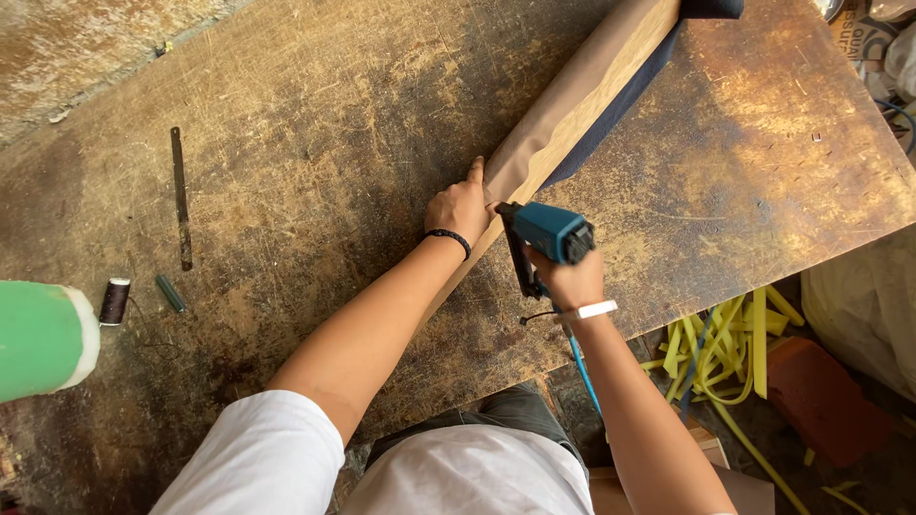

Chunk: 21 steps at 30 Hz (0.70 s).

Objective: The person wraps brown fabric around a long wooden strip on a workbench, folds the fabric edges over the wood, and secures it with a pneumatic nail gun along the length. They then trim excess fabric with shears and continue folding and stapling the remaining edge.

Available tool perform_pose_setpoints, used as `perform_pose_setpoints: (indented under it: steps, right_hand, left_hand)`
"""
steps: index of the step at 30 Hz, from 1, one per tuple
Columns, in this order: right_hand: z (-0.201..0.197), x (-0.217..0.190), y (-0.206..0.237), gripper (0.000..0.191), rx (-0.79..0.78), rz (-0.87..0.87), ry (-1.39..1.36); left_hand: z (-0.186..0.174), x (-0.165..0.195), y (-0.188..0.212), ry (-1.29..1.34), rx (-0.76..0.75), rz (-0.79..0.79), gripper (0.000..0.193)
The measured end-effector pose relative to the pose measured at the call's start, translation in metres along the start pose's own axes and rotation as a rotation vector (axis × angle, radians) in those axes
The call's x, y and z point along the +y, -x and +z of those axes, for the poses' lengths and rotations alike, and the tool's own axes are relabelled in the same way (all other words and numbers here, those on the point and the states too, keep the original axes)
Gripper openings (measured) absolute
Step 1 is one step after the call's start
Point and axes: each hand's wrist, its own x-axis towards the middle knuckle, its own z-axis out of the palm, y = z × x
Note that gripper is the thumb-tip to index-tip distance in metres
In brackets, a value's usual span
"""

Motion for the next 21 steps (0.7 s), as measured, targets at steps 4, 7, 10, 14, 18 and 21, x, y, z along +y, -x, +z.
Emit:
perform_pose_setpoints:
  steps: [4, 7, 10, 14, 18, 21]
  right_hand:
    - [0.012, -0.007, -0.017, 0.034, -0.025, 0.055, -0.015]
    - [0.016, -0.011, -0.016, 0.034, -0.006, 0.125, 0.008]
    - [0.017, -0.013, -0.015, 0.033, -0.001, 0.181, 0.000]
    - [0.017, -0.015, -0.018, 0.035, -0.016, 0.138, -0.026]
    - [0.018, -0.019, -0.023, 0.039, -0.012, 0.121, 0.099]
    - [0.014, -0.019, -0.027, 0.044, -0.054, 0.188, 0.213]
  left_hand:
    - [0.001, 0.000, -0.001, -0.019, 0.048, 0.002, 0.074]
    - [0.001, 0.000, -0.002, -0.011, 0.048, -0.002, 0.072]
    - [0.001, -0.001, -0.002, -0.023, 0.029, 0.007, 0.073]
    - [0.000, -0.004, -0.002, -0.012, 0.068, 0.025, 0.074]
    - [-0.003, -0.005, -0.002, -0.009, 0.049, 0.013, 0.079]
    - [-0.004, -0.004, 0.000, -0.010, 0.047, 0.008, 0.082]
